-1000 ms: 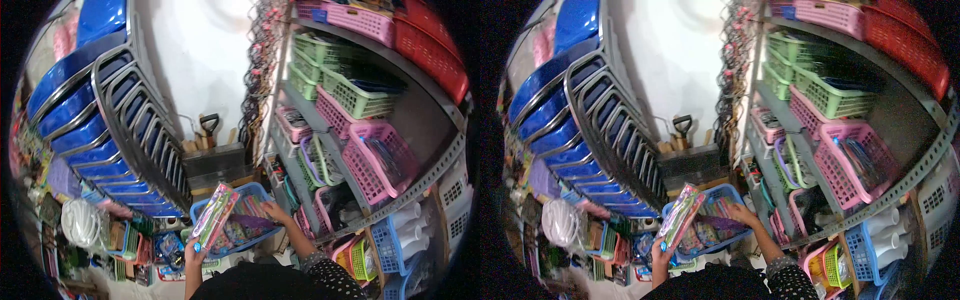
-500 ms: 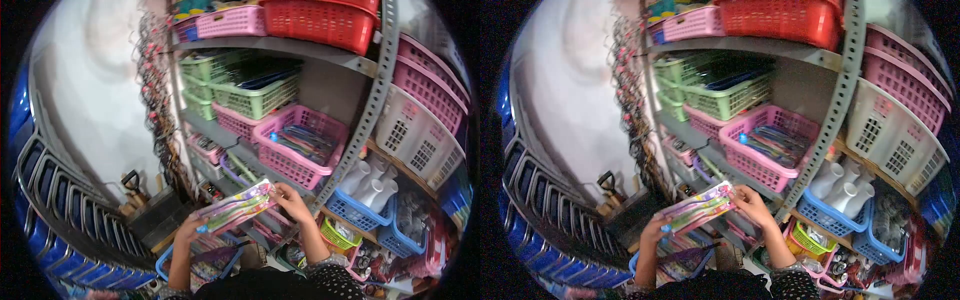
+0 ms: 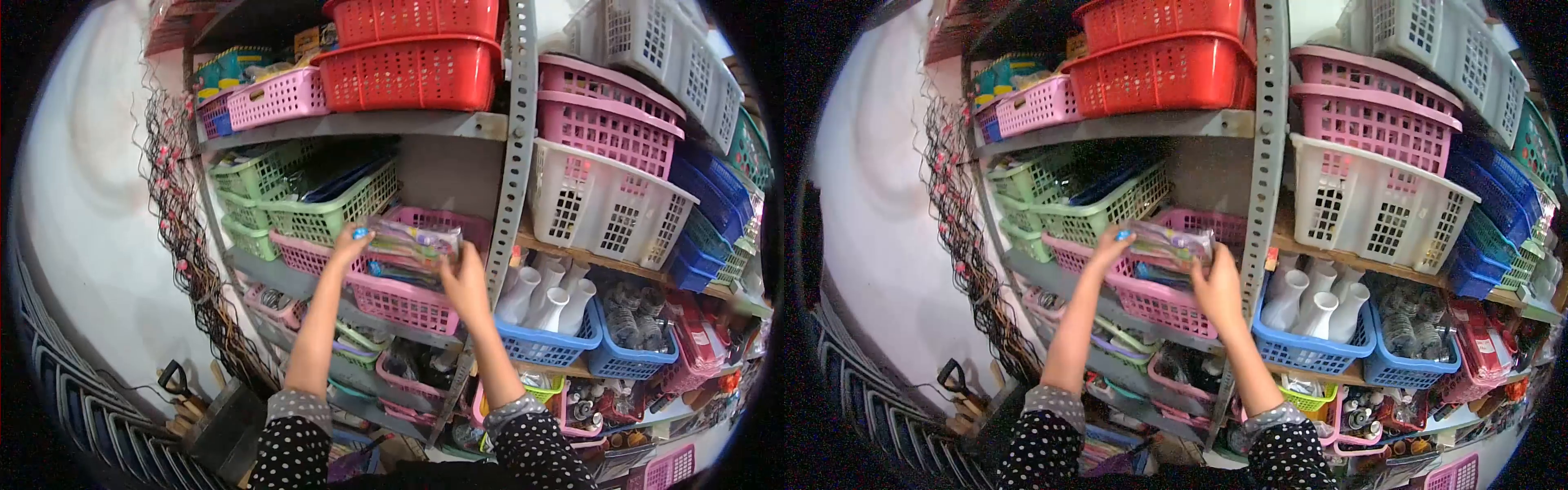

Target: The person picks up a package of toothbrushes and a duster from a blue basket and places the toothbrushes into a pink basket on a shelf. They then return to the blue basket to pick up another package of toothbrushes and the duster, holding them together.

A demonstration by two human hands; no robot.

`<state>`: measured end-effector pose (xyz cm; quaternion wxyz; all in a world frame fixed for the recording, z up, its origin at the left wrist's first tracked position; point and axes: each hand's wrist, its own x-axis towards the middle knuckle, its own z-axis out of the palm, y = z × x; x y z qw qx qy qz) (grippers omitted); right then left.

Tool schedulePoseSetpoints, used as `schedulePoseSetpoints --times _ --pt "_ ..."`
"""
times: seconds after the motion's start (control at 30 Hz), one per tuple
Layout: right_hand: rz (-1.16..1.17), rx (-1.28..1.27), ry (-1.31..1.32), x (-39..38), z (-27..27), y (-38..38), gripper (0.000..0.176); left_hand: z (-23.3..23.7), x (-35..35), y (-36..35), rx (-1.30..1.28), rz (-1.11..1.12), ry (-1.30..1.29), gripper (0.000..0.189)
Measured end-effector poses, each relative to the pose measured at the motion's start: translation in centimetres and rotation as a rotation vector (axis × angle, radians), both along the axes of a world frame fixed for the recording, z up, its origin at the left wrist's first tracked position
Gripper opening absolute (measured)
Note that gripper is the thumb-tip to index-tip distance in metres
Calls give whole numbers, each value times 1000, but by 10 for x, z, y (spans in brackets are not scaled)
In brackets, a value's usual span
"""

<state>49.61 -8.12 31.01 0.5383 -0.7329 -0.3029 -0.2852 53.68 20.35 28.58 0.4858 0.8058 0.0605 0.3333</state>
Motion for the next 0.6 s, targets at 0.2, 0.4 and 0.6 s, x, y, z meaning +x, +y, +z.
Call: schedulePoseSetpoints --times 0.2,0.4,0.6 --pt "-204 -152 98 27 -21 21 63 -31 34 -6 163 98 -28 37" --pt "-328 -585 194 30 -23 23 38 -23 12 -22 589 267 -13 35" --pt "-81 -748 330 40 -23 26 40 -7 2 -41 849 229 666 38"
